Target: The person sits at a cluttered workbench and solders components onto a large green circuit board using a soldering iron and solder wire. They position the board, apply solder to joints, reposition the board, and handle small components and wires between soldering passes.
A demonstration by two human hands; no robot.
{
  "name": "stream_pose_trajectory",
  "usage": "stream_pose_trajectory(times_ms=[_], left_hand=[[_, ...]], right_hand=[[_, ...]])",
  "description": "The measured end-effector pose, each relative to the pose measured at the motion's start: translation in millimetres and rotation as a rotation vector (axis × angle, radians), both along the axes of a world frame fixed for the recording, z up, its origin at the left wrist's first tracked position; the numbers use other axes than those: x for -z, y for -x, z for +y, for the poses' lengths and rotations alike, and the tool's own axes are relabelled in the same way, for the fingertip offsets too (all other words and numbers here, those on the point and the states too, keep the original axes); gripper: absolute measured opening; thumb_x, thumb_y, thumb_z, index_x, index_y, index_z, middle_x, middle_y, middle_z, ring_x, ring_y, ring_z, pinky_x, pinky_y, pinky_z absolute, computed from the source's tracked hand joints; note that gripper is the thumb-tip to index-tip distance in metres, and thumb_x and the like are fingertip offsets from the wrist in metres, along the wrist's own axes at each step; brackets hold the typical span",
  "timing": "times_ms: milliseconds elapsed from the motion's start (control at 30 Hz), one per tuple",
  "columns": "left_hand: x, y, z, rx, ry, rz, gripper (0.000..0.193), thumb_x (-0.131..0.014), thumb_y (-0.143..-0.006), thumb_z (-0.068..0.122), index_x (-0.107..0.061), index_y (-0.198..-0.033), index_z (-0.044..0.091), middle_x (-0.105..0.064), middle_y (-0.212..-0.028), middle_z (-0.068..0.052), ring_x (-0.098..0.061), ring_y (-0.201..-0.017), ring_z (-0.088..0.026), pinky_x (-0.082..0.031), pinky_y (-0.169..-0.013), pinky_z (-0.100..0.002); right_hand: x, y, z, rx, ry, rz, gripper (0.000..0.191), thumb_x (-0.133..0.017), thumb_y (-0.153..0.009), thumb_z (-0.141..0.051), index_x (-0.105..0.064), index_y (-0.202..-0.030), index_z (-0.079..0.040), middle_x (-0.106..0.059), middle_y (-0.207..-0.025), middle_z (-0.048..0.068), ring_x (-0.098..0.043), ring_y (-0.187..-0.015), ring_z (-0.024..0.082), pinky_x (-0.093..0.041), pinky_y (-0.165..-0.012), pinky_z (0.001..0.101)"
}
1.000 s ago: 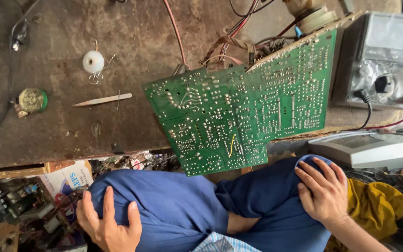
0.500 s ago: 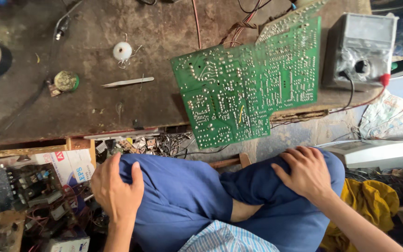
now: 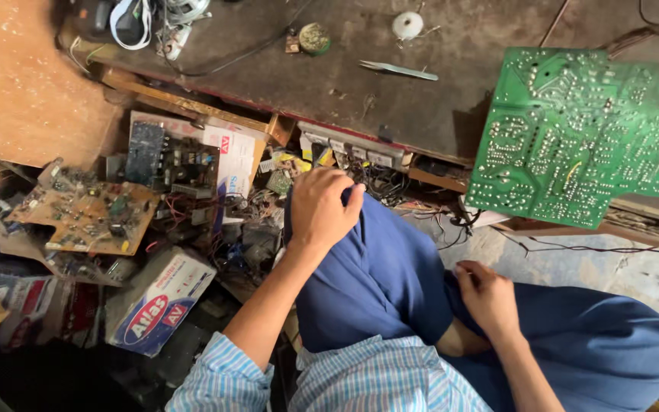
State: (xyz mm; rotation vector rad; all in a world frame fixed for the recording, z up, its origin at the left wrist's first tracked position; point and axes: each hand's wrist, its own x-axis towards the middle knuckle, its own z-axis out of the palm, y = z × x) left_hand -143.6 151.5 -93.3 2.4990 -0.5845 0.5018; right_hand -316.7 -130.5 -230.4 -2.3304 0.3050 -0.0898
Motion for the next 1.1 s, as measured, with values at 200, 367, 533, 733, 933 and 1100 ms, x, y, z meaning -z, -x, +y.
stream_pose_trajectory(times_ms=[200, 367, 533, 733, 933, 1100], left_hand=[[2, -22, -2, 0.002, 0.196, 0.159, 0.02, -0.078, -0.089, 0.026, -0.072, -0.081, 0.009, -0.072, -0.077, -0.007, -0.069, -0.073, -0.027, -0.052, -0.068, -0.042], [7, -85, -34, 0.13, 0.503, 0.234, 0.01, -0.074, -0.092, 0.013, -0.07, -0.09, 0.004, -0.071, -0.075, -0.01, -0.07, -0.064, -0.025, -0.053, -0.06, -0.038], [16, -159, -99, 0.182, 0.478, 0.079, 0.009, -0.075, -0.087, 0.005, -0.07, -0.094, 0.001, -0.073, -0.088, -0.016, -0.072, -0.081, -0.034, -0.054, -0.072, -0.042], [27, -180, -133, 0.08, 0.202, 0.093, 0.014, -0.082, -0.078, 0.004, -0.075, -0.089, 0.002, -0.068, -0.092, -0.02, -0.065, -0.091, -0.041, -0.05, -0.081, -0.048], [31, -177, -131, 0.105, 0.218, 0.126, 0.009, -0.082, -0.081, 0.004, -0.075, -0.086, 0.003, -0.064, -0.085, -0.015, -0.064, -0.084, -0.037, -0.048, -0.076, -0.048], [30, -167, -132, 0.125, 0.092, -0.017, 0.006, -0.079, -0.088, 0.005, -0.074, -0.09, 0.004, -0.063, -0.092, -0.015, -0.061, -0.092, -0.039, -0.046, -0.081, -0.048]], right_hand=[[-19, -6, -36, 0.319, -0.338, 0.055, 0.021, -0.071, -0.098, -0.013, -0.076, -0.117, -0.005, -0.072, -0.088, 0.006, -0.058, -0.077, 0.008, -0.047, -0.068, 0.0238], [-14, -50, -70, 0.613, -0.806, -0.048, 0.033, -0.065, -0.097, -0.011, -0.062, -0.129, -0.004, -0.071, -0.114, 0.0, -0.066, -0.095, 0.007, -0.051, -0.077, 0.0226], [-8, -113, -76, 0.751, -0.896, 0.024, 0.021, -0.065, -0.108, -0.021, -0.057, -0.122, -0.007, -0.059, -0.101, 0.005, -0.05, -0.08, 0.015, -0.039, -0.063, 0.031], [10, -143, -75, 0.375, -1.252, -0.215, 0.037, -0.065, -0.101, -0.029, -0.062, -0.131, -0.008, -0.068, -0.123, 0.002, -0.066, -0.109, 0.014, -0.056, -0.092, 0.0318], [12, -139, -61, 0.223, -1.633, -0.247, 0.036, -0.064, -0.1, -0.028, -0.067, -0.126, -0.003, -0.07, -0.12, 0.01, -0.067, -0.105, 0.021, -0.057, -0.088, 0.037], [-8, -125, -60, 0.438, -1.252, -0.038, 0.016, -0.063, -0.1, -0.023, -0.06, -0.101, -0.008, -0.061, -0.085, 0.004, -0.055, -0.067, 0.015, -0.048, -0.062, 0.0341]])
